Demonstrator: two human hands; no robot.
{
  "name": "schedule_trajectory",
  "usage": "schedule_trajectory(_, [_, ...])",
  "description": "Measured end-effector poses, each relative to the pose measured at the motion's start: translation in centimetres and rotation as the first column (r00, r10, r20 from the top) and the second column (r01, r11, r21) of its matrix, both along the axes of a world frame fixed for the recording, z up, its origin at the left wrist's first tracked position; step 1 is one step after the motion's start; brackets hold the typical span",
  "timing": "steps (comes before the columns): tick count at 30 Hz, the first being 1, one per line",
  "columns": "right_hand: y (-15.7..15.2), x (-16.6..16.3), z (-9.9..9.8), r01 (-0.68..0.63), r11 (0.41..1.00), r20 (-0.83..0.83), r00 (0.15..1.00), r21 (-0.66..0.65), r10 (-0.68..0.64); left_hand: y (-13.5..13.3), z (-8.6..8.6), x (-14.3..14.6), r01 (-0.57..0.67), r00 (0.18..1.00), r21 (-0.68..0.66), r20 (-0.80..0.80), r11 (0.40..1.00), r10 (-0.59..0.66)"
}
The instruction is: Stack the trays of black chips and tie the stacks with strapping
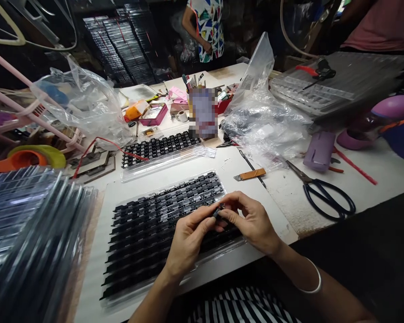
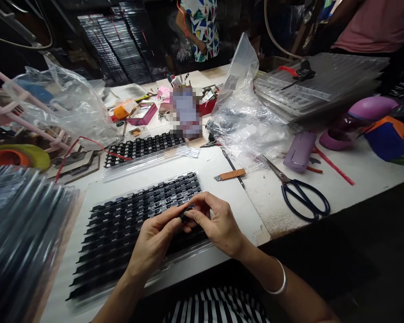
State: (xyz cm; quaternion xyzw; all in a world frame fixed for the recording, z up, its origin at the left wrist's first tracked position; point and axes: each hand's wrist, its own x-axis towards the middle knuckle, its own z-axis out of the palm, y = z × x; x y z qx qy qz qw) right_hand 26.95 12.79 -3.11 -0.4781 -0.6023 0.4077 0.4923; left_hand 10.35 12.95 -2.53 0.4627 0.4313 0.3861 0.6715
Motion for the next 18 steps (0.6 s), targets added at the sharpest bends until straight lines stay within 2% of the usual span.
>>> schedule_trajectory(2, [0.2, 0.2, 0.0, -0.046, 0.995, -0.013, 0.999, -0.087, 0.045, 0.1, 0.1, 0.0, 0.025, 1.0, -0.002, -0.016, 1.0, -0.025])
schedule_trajectory(5, [0.3, 0.2, 0.2, -0.041, 0.995, 0.009, 0.999, -0.091, 0.042, 0.1, 0.1, 0.2, 0.045, 0.999, -0.005, -0.023, 0.999, -0.045])
schedule_trajectory(11, [0.1, 0.0, 0.1, -0.078, 0.997, 0.075, 0.994, -0.017, 0.079, -0.2, 0.3, 0.9, -0.068, 0.974, 0.118, -0.207, 0.991, 0.091])
schedule_trajectory(18, [-0.1, -0.3, -0.4, -0.127, 0.978, 0.245, 0.966, 0.167, 0.083, -0.3, 0.0, 0.9, -0.073, 0.975, 0.135, -0.2, 0.988, 0.099])
